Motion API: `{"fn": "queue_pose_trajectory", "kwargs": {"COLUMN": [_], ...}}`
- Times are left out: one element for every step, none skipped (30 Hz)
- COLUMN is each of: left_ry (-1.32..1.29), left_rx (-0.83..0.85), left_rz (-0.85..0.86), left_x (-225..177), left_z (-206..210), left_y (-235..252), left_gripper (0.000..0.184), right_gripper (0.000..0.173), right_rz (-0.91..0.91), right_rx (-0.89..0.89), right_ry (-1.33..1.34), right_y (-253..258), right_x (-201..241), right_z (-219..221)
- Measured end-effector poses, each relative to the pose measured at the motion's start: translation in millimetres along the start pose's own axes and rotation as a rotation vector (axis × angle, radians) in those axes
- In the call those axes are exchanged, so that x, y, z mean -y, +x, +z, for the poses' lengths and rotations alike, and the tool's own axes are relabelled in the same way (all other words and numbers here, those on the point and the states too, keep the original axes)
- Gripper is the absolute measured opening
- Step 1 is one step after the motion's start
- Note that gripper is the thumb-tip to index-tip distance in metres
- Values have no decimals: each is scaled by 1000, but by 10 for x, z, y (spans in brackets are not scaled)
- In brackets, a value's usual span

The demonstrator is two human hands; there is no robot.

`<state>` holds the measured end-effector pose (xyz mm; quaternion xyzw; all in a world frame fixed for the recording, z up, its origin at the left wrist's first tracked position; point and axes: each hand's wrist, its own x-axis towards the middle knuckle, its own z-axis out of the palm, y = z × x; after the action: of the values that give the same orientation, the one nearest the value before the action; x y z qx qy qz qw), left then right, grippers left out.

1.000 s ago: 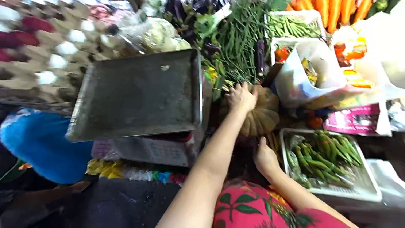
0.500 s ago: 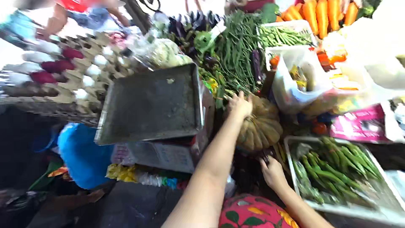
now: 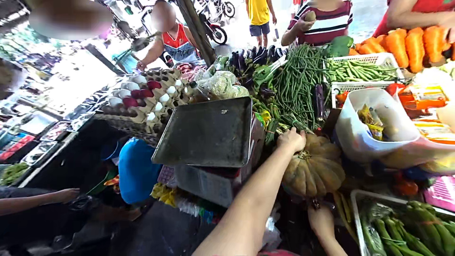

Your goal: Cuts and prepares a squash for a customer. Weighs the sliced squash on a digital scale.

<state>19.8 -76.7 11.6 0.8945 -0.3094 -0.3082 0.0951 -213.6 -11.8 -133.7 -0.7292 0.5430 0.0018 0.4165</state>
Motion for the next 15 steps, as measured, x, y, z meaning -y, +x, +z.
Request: {"fn": "queue_pose_trajectory", "kwargs": {"left_ry": [-12,-24,-35,-42,-32,-16,5,19,25,31,26,12,-2,-10,-9], "left_rx": [17,16,10,4,3,2,6,14,17,15,17,20,23,27,36], "left_rz": [2,-1,-10,-24,-42,-61,-77,-87,-91,-90,-90,-93,-94,-90,-80], "left_x": [19,30,42,47,36,14,-17,-55,-81,-82,-61,-35,-23,-35,-63], "left_z": [18,47,88,129,156,173,183,183,179,174,173,163,131,85,37], "left_y": [-44,-107,-183,-260,-315,-339,-349,-353,-353,-344,-325,-296,-265,-246,-241], "left_gripper": [62,62,62,61,61,61,61,61,61,61,61,62,62,63,62], "right_gripper": [26,27,28,29,30,30,31,31,31,31,32,35,38,39,38], "right_rz": [-2,-19,-31,-40,-47,-44,-27,-13,-4,-4,-31,-72,-128,-164,-157], "right_rx": [0,1,13,22,14,-5,-23,-40,-56,-76,-104,-138,-180,-206,-200], "right_ry": [6,0,-21,-49,-77,-92,-96,-91,-78,-52,-9,45,92,124,129], "right_y": [-51,-110,-177,-227,-248,-247,-234,-205,-162,-116,-67,8,119,227,287], "right_x": [-31,-84,-142,-193,-235,-268,-291,-315,-329,-331,-330,-324,-330,-334,-328], "right_z": [-43,-80,-106,-122,-120,-93,-54,-11,43,113,186,253,328,375,369]}}
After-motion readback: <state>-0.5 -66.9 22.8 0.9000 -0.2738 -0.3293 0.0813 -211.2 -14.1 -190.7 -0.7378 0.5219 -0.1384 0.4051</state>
